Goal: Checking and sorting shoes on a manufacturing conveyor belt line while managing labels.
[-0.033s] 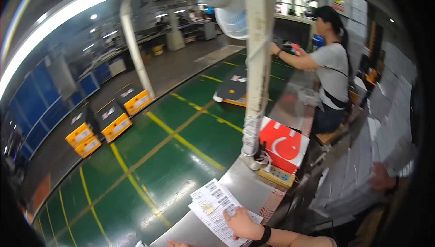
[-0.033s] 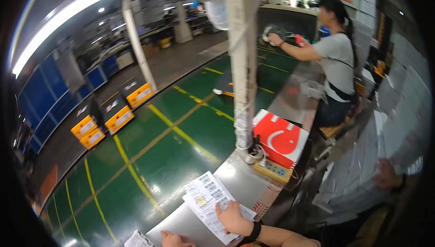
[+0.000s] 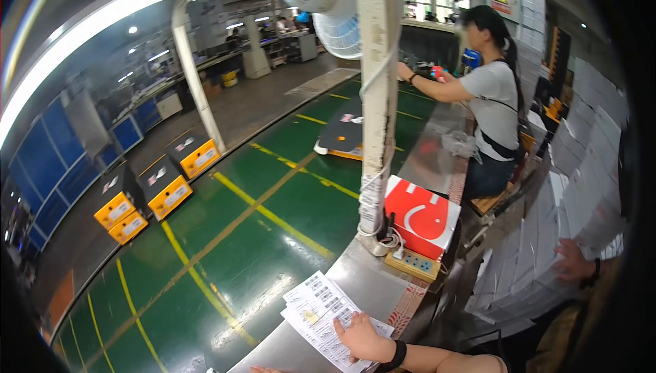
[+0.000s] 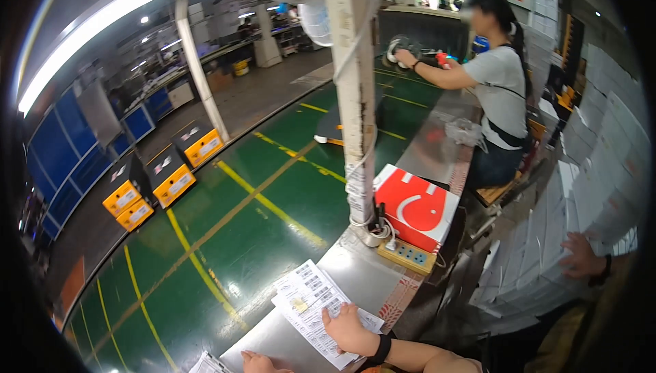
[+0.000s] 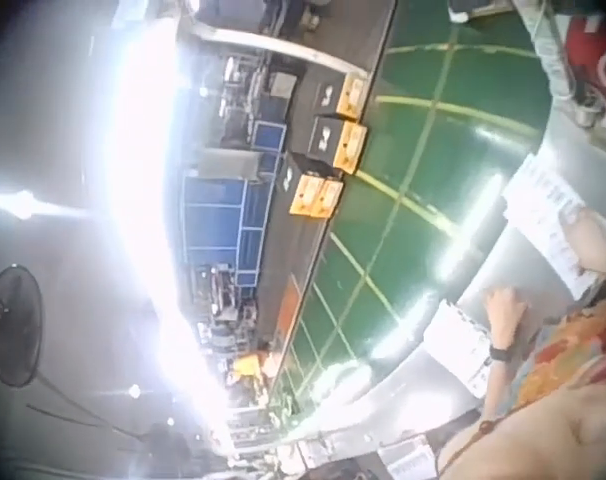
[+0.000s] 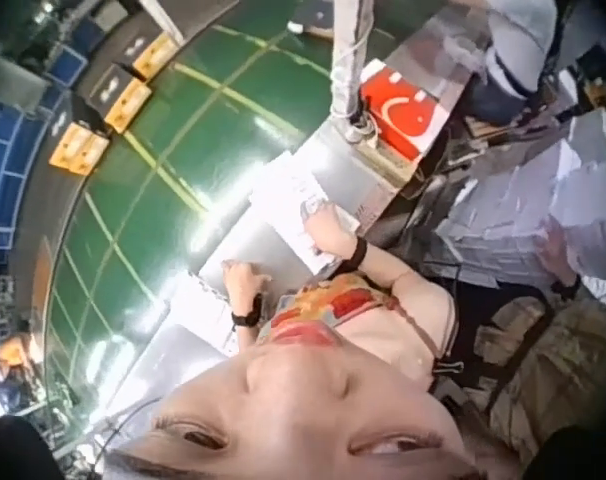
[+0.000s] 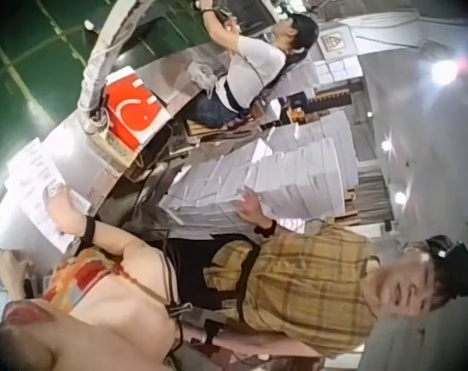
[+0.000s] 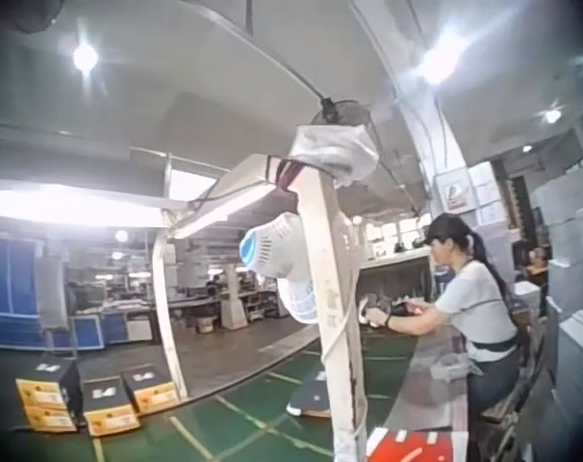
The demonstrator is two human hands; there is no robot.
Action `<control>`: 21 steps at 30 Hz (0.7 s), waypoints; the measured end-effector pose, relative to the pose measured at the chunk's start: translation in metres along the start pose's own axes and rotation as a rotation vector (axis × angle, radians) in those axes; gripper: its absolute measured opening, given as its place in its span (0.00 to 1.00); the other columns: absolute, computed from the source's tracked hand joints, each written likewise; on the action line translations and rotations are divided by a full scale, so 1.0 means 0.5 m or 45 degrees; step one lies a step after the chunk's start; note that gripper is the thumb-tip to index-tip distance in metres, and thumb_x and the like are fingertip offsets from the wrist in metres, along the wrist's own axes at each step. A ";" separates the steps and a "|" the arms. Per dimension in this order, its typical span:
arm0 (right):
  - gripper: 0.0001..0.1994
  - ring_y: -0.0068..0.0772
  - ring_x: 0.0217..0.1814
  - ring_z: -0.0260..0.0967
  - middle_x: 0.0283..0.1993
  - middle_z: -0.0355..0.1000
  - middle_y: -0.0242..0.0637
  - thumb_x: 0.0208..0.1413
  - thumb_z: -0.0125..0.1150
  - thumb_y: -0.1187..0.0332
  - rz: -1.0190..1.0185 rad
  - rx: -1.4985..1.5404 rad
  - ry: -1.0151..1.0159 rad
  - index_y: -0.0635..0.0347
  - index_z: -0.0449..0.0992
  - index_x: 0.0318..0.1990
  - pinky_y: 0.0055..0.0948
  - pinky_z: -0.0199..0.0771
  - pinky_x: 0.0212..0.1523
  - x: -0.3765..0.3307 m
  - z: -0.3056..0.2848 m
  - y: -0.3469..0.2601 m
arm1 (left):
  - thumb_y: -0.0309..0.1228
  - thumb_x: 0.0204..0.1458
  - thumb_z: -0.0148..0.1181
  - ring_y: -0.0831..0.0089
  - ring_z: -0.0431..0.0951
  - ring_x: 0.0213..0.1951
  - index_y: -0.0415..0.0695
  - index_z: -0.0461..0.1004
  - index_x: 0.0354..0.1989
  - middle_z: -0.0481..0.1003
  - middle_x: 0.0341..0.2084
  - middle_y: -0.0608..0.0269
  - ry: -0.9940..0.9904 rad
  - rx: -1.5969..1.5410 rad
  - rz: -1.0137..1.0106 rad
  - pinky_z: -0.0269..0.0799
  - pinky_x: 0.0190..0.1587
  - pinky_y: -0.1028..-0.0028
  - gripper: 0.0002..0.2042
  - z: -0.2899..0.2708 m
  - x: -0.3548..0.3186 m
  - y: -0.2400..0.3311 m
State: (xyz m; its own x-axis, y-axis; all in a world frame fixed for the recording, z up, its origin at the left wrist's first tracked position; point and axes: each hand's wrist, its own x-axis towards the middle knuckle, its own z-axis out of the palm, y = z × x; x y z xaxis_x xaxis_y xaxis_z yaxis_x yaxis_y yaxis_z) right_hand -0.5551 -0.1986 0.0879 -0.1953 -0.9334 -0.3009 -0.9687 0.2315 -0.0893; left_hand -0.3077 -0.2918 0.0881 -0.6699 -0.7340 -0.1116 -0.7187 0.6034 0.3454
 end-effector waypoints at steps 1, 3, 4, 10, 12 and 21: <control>0.58 0.77 0.57 0.62 0.48 0.63 0.85 0.23 0.79 0.52 -0.049 -0.026 -0.024 0.71 0.55 0.66 0.63 0.57 0.53 -0.004 -0.003 0.006 | 0.40 0.29 0.72 0.43 0.73 0.37 0.37 0.80 0.22 0.75 0.23 0.41 -0.018 0.006 0.050 0.59 0.59 0.54 0.18 0.007 0.010 0.005; 0.58 0.77 0.57 0.62 0.48 0.62 0.86 0.23 0.79 0.53 0.008 0.001 -0.040 0.71 0.54 0.66 0.64 0.57 0.53 -0.017 -0.008 0.011 | 0.40 0.29 0.72 0.44 0.73 0.36 0.37 0.80 0.20 0.75 0.21 0.41 0.090 0.036 0.059 0.59 0.59 0.54 0.17 0.013 0.015 0.011; 0.58 0.78 0.57 0.61 0.48 0.62 0.86 0.23 0.79 0.54 0.019 0.013 -0.061 0.70 0.54 0.66 0.65 0.58 0.52 -0.017 -0.010 0.008 | 0.40 0.29 0.72 0.44 0.73 0.36 0.37 0.80 0.20 0.75 0.21 0.41 0.086 0.040 0.055 0.59 0.59 0.54 0.17 0.011 0.014 0.012; 0.59 0.78 0.57 0.62 0.48 0.62 0.87 0.23 0.79 0.53 0.019 -0.002 -0.047 0.71 0.54 0.66 0.64 0.57 0.53 -0.011 -0.013 -0.001 | 0.39 0.28 0.72 0.40 0.72 0.39 0.33 0.79 0.23 0.75 0.24 0.37 0.143 0.031 0.086 0.58 0.60 0.54 0.20 -0.002 0.006 0.009; 0.59 0.78 0.57 0.62 0.48 0.62 0.87 0.23 0.79 0.53 0.011 0.007 -0.052 0.71 0.54 0.66 0.64 0.57 0.53 -0.008 -0.014 -0.004 | 0.40 0.27 0.73 0.37 0.71 0.43 0.31 0.78 0.24 0.74 0.30 0.32 0.017 0.001 0.057 0.58 0.60 0.53 0.22 -0.028 0.005 0.020; 0.59 0.73 0.57 0.64 0.45 0.66 0.82 0.21 0.80 0.55 0.012 0.018 -0.005 0.71 0.55 0.65 0.62 0.57 0.53 -0.011 -0.016 0.000 | 0.42 0.26 0.75 0.36 0.70 0.48 0.29 0.77 0.29 0.73 0.38 0.26 -0.104 0.114 -0.004 0.62 0.58 0.55 0.27 -0.050 0.016 0.047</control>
State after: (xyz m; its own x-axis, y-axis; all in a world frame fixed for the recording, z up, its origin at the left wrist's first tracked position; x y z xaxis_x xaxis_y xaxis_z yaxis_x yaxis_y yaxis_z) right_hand -0.5555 -0.1956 0.0971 -0.2036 -0.9303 -0.3052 -0.9646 0.2439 -0.1000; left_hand -0.3251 -0.2912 0.1185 -0.6781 -0.7102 -0.1894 -0.7320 0.6294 0.2608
